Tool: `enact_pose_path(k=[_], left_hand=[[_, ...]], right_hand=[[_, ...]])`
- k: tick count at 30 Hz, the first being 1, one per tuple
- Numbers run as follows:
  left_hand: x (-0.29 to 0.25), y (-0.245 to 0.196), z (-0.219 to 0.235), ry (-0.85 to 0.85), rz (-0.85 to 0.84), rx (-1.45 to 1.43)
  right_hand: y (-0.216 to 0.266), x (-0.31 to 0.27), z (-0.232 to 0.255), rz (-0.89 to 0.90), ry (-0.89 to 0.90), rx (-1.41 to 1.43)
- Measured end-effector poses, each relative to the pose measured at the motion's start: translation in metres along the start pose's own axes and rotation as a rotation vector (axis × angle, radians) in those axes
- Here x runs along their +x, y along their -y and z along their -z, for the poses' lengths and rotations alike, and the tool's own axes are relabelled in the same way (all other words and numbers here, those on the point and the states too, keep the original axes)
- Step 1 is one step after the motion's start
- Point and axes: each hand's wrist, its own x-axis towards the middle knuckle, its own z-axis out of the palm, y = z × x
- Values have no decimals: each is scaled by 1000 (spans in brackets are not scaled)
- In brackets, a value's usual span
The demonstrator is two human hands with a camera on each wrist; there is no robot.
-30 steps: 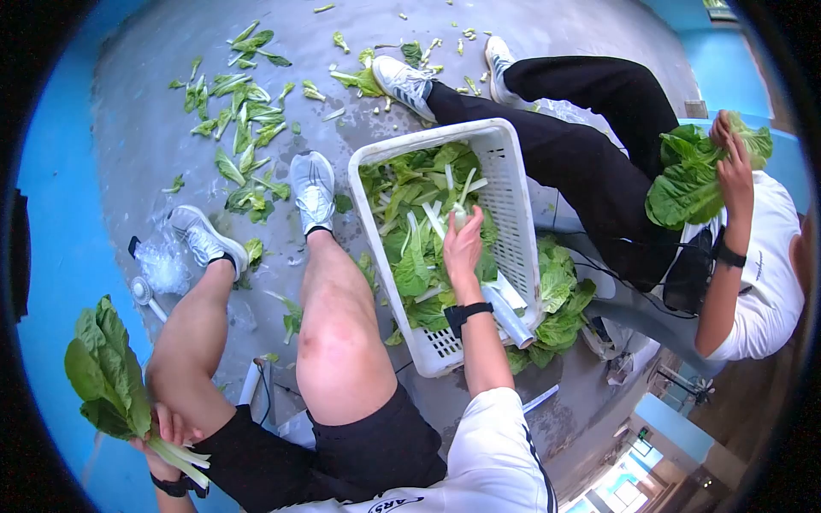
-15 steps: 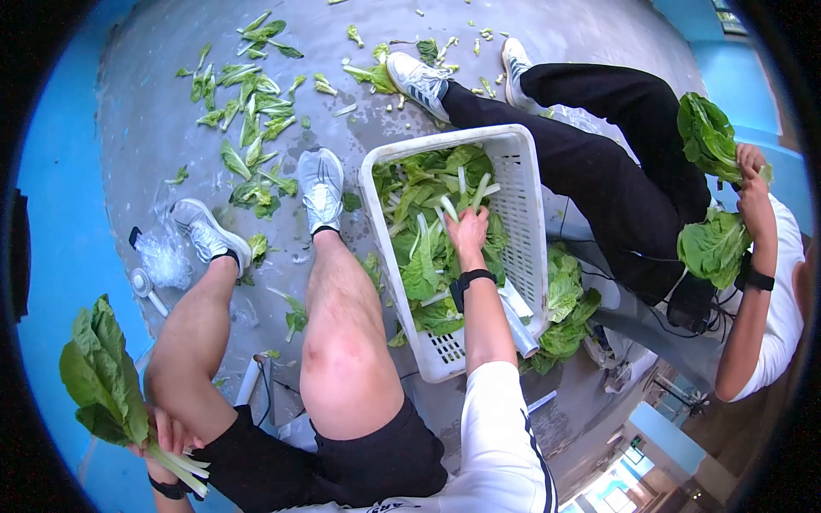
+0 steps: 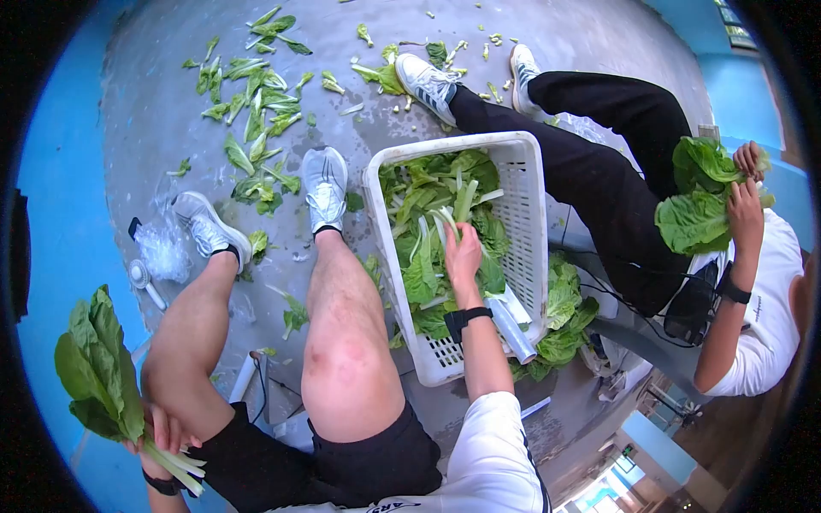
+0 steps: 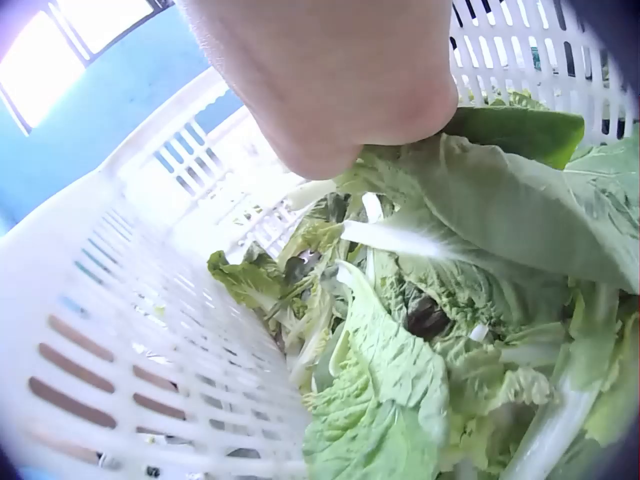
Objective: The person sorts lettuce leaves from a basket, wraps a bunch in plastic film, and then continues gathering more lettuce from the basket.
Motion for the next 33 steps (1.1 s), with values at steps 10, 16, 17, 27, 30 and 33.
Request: enact_pose_path(k=[10, 16, 17, 27, 30, 33], left_hand=[[-8, 6, 3, -29, -17, -10], [-5, 6, -1, -41, -23, 1], [-5, 7, -3, -40, -22, 1], [3, 6, -12, -86, -54, -84], [5, 6, -9, -22, -43, -55], [6, 8, -18, -49, -23, -19]], right_hand=[[41, -36, 26, 66, 88, 17], [64, -42, 40, 67, 90, 23], [68, -42, 41, 71, 93, 64], [77, -38, 13, -120, 368, 514], [91, -33, 22, -113, 482, 510], [98, -34, 36, -70, 455, 485]])
